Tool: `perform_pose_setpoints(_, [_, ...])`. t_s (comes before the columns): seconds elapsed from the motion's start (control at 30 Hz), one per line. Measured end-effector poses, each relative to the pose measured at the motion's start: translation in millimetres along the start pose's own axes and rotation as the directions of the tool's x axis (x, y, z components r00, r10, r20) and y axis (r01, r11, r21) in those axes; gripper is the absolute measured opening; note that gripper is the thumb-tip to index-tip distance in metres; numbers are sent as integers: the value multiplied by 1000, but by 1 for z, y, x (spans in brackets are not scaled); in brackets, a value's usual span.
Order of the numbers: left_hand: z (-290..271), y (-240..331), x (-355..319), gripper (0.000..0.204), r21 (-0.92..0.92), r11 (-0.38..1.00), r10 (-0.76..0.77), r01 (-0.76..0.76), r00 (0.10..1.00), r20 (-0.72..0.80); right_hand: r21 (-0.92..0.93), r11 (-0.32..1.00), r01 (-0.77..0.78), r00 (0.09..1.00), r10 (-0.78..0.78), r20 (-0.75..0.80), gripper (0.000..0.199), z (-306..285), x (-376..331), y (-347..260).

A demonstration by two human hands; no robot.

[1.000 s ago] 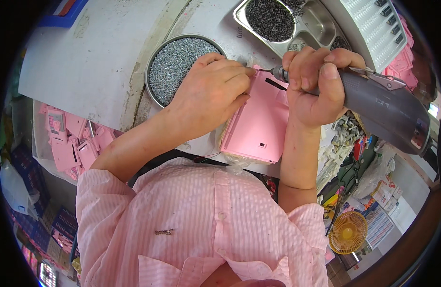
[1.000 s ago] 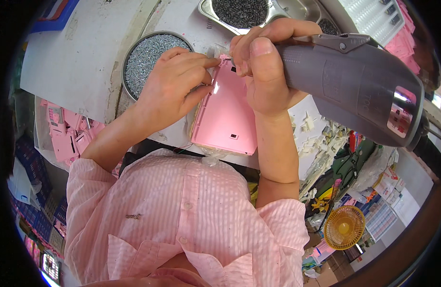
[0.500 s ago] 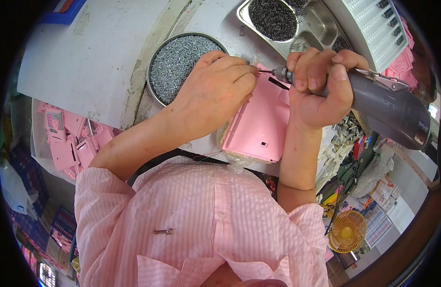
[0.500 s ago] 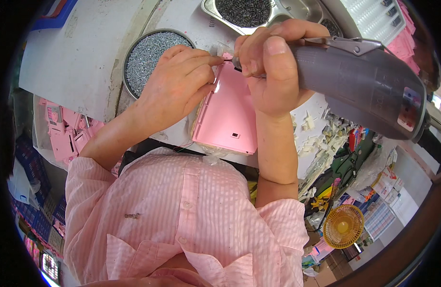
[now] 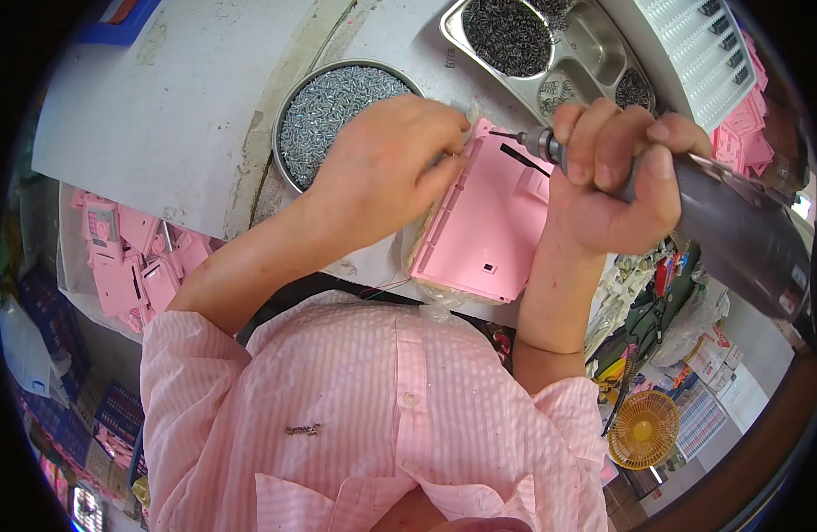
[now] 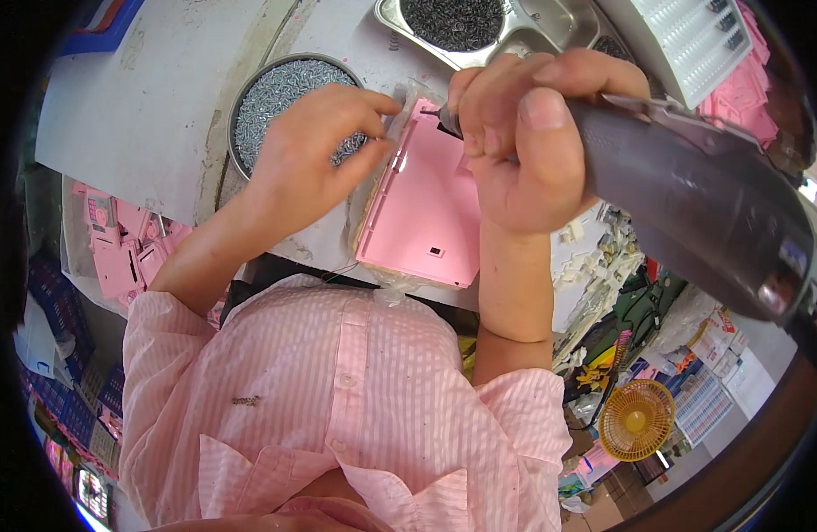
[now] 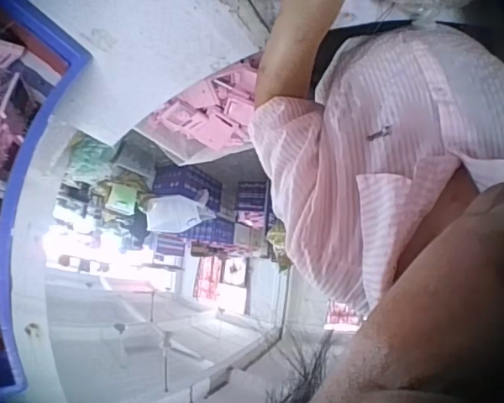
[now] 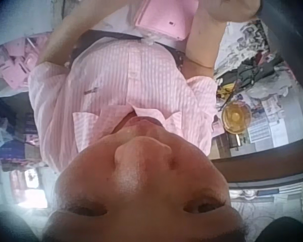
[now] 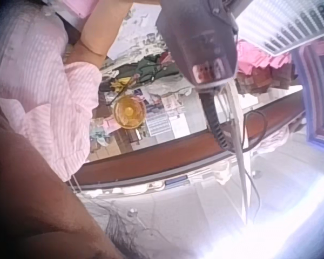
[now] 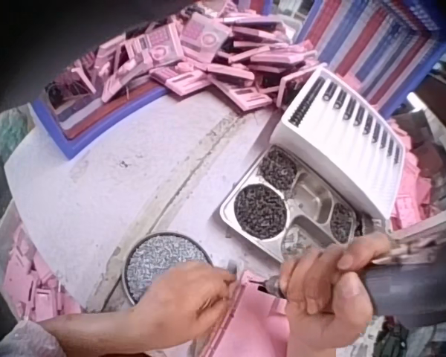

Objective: Assembling the internal components and casing of pink toy calculators.

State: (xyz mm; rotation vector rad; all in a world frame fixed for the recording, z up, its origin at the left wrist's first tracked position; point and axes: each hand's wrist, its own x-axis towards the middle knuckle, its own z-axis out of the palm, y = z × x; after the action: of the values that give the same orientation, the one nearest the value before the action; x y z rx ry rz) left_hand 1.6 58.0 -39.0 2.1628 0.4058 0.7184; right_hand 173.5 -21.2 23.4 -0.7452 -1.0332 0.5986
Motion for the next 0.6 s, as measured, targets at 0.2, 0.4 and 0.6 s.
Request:
perform_pose_setpoints(0.2, [-10,14,13,18,-205,978,61,-49,997,53,11,994,-108,985,106,136,26,9,-2,-35])
perform_pose_setpoints(0.4, [-14,23,6,14,-758,382,-345,529,842,414,24,994,-111,977,104,188,23,19,-8,-50])
perform_pose_setpoints(0.6, [-5,22,-9,13,-780,536,-285,324,939,194,23,993,-115,978,109,179,22,24,-15,-59])
